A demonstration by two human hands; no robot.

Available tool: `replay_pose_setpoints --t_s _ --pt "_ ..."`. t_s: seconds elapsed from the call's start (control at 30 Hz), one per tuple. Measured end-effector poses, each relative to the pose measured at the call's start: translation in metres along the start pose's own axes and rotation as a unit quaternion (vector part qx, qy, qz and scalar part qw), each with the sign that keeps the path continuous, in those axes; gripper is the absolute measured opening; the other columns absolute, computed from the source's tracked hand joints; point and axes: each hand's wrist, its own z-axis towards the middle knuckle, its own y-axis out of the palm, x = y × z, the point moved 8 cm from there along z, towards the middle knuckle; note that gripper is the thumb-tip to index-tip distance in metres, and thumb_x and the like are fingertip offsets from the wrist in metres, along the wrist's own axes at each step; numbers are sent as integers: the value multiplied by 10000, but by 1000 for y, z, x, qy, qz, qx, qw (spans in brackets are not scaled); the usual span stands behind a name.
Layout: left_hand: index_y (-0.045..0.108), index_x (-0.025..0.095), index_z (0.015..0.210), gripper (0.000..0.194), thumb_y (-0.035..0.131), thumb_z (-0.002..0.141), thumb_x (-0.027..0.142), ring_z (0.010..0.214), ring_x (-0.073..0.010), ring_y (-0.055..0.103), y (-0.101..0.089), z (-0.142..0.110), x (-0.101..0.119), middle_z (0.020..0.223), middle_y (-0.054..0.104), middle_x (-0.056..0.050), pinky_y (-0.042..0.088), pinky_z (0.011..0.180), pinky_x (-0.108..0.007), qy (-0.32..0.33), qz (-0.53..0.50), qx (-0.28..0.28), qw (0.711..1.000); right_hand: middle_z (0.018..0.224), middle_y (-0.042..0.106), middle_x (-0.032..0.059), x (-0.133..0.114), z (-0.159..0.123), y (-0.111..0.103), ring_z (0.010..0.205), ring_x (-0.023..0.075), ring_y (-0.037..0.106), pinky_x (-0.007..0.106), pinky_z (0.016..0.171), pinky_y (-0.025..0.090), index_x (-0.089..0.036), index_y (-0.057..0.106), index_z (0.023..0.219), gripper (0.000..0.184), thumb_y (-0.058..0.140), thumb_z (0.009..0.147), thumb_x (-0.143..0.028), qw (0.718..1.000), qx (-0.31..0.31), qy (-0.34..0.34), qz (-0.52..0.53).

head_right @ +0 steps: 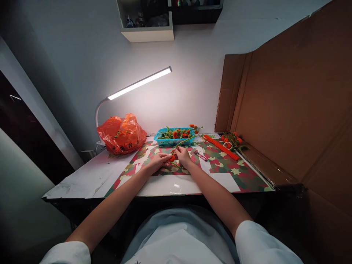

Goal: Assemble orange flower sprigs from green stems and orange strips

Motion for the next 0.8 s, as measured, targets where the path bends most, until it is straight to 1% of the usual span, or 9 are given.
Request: replay_pose_setpoints --t_s 0.1,0.17,0.23,0.3,0.4,0.57,0.67,0.73,0.8 --pt "725 124 783 429 845 548 462 614 -127 642 0 -1 3 779 684 -75 529 582 -231 19 -23 12 999 752 678 30 -5 0 -4 686 164 642 326 707 544 -184 589 714 405 732 592 -543 1000 19 -11 15" --pt "720 137 866 437 853 560 419 723 -156 670 6 -3 7 898 696 -92 555 662 -263 35 -39 -11 999 768 690 37 -7 0 -9 734 184 662 351 754 547 -181 614 735 388 762 576 -503 998 39 -19 34" --pt "711 142 918 451 862 564 379 780 -176 680 12 -5 5 941 697 -100 561 710 -285 29 -44 -43 998 770 700 41 -5 1 -12 764 203 677 373 781 546 -178 634 747 378 790 554 -465 997 53 -22 59" --pt "709 137 910 441 860 573 378 735 -160 677 15 -5 0 883 701 -96 552 688 -265 5 -39 -56 998 761 708 38 -3 2 -15 767 210 685 382 798 545 -178 646 739 373 812 533 -441 994 67 -18 79" --pt "705 128 833 435 842 573 448 566 -103 612 11 -2 -7 692 663 -53 504 566 -218 -23 -27 -49 998 754 720 30 1 2 -19 754 202 692 372 810 550 -178 649 731 371 831 519 -422 990 86 -5 116" --pt "659 123 719 472 799 564 546 406 -45 444 5 0 -6 496 503 49 339 417 -170 -8 58 -40 997 748 730 32 -1 2 -21 691 169 691 307 708 570 -183 635 724 302 825 597 -380 987 67 31 142" --pt "639 124 667 444 762 614 548 406 -49 415 13 -4 -2 484 489 45 291 410 -182 18 133 -98 986 685 714 19 -5 3 -23 605 145 667 280 631 566 -180 625 681 274 824 618 -357 989 67 36 129" --pt "624 127 631 453 731 642 567 413 -56 411 19 -8 1 485 499 32 280 415 -193 26 166 -139 976 657 701 10 -8 5 -23 594 138 659 280 634 568 -179 621 661 267 825 619 -346 989 65 30 127" --pt "602 133 592 464 726 639 577 410 -58 401 24 -12 5 478 491 32 278 416 -199 30 183 -157 970 638 690 1 -10 6 -23 601 136 659 288 665 573 -180 616 647 270 832 610 -338 990 61 26 127"
